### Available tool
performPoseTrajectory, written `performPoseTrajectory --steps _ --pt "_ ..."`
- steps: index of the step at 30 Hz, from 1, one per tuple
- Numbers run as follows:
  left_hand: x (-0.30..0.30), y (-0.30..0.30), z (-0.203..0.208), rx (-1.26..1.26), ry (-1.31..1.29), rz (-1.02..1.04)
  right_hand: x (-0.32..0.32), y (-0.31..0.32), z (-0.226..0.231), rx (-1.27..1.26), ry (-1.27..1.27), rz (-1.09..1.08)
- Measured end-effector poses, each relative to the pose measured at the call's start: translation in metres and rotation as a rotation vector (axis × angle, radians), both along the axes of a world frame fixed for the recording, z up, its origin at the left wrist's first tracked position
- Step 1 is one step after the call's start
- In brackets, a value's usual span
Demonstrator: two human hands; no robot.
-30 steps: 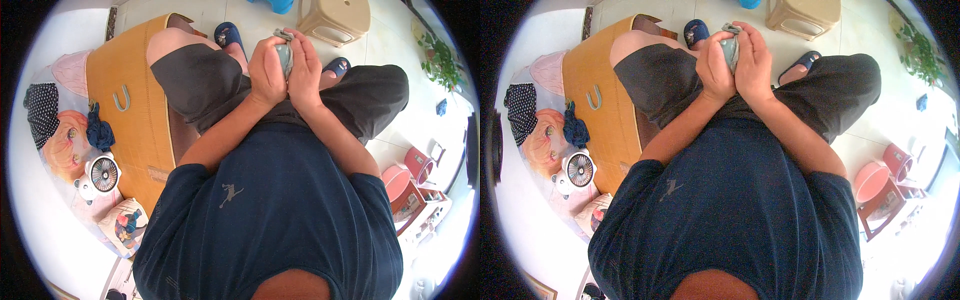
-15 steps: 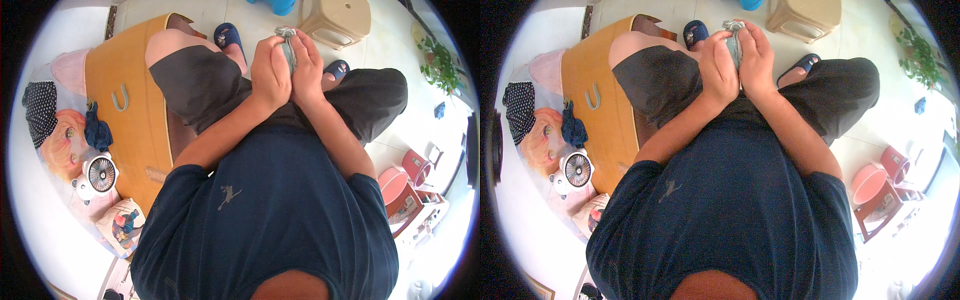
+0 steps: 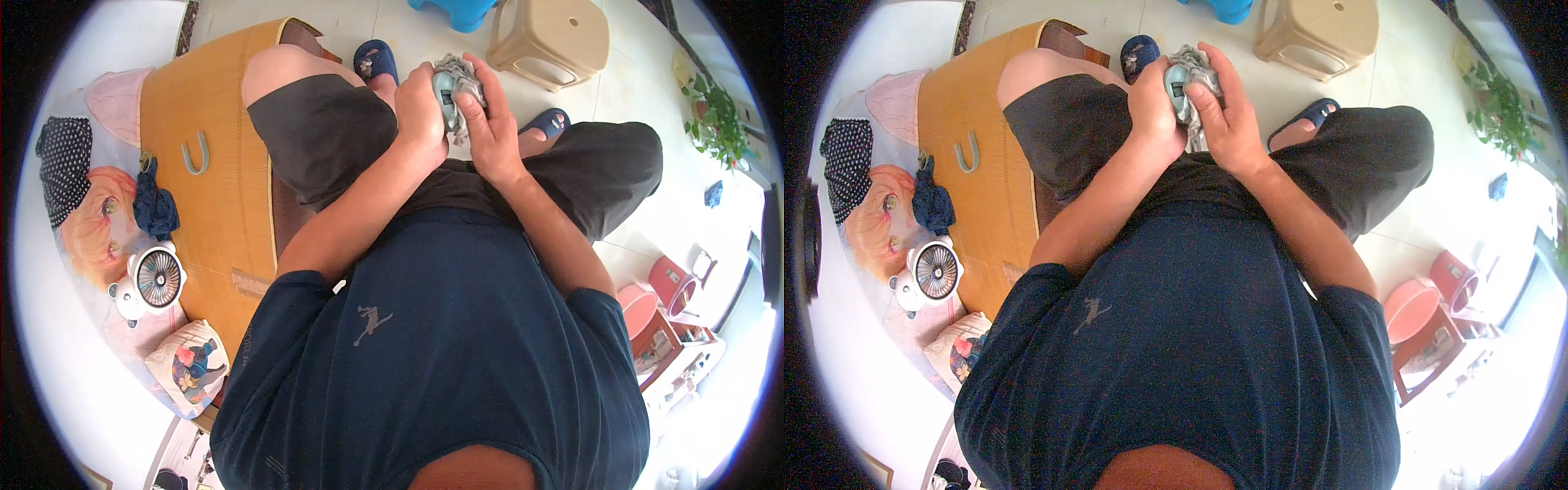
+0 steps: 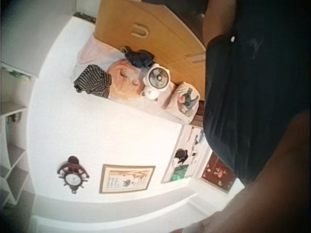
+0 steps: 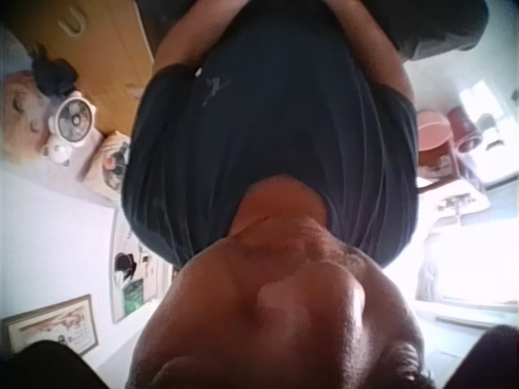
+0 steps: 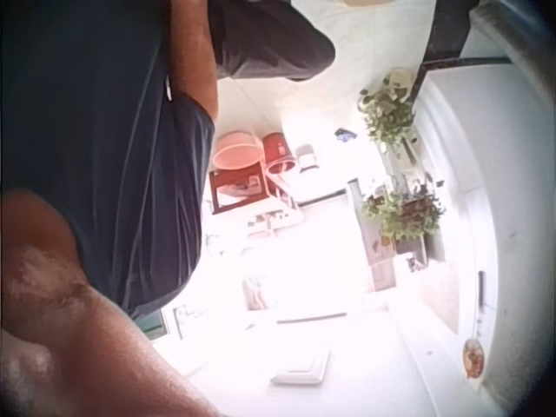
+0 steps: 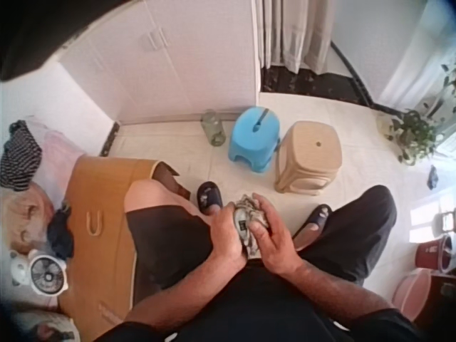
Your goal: The person wipes a blue plastic housing with a cloth and then places the cloth inside a green glass jar.
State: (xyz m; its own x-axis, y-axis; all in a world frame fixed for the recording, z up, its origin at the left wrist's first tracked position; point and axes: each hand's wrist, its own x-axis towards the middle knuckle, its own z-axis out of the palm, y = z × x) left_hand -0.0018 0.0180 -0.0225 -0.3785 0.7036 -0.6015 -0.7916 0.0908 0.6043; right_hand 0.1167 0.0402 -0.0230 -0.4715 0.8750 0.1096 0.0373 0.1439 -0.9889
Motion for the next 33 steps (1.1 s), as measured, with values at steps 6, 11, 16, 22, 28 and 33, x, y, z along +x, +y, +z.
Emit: performPoseTrajectory --steps 6,11,16,22,28,33 --pt "0.011 -0.006 0.004 0.072 1.085 -0.229 -0.012 0.01 0.0 -0.249 0.048 -0.202" --pt "0.022 -0.007 -0.005 0.3 1.3 -0.096 -0.013 0.021 0.002 -0.701 0.274 -0.306" --pt "0.003 -0.002 -0.008 0.11 0.982 -0.159 -0.007 0.012 -0.002 -0.365 0.053 -0.161" --pt "-0.023 0.004 0.004 0.053 -0.142 -0.209 0.01 0.007 0.011 -0.119 0.02 0.105" --pt "-0.005 0.002 0.006 0.04 0.007 -0.077 0.004 0.007 0.011 -0.041 -0.006 0.02" --pt "0.01 -0.01 -0.012 0.045 0.933 -0.141 -0.007 0.007 0.008 -0.449 0.129 -0.147"
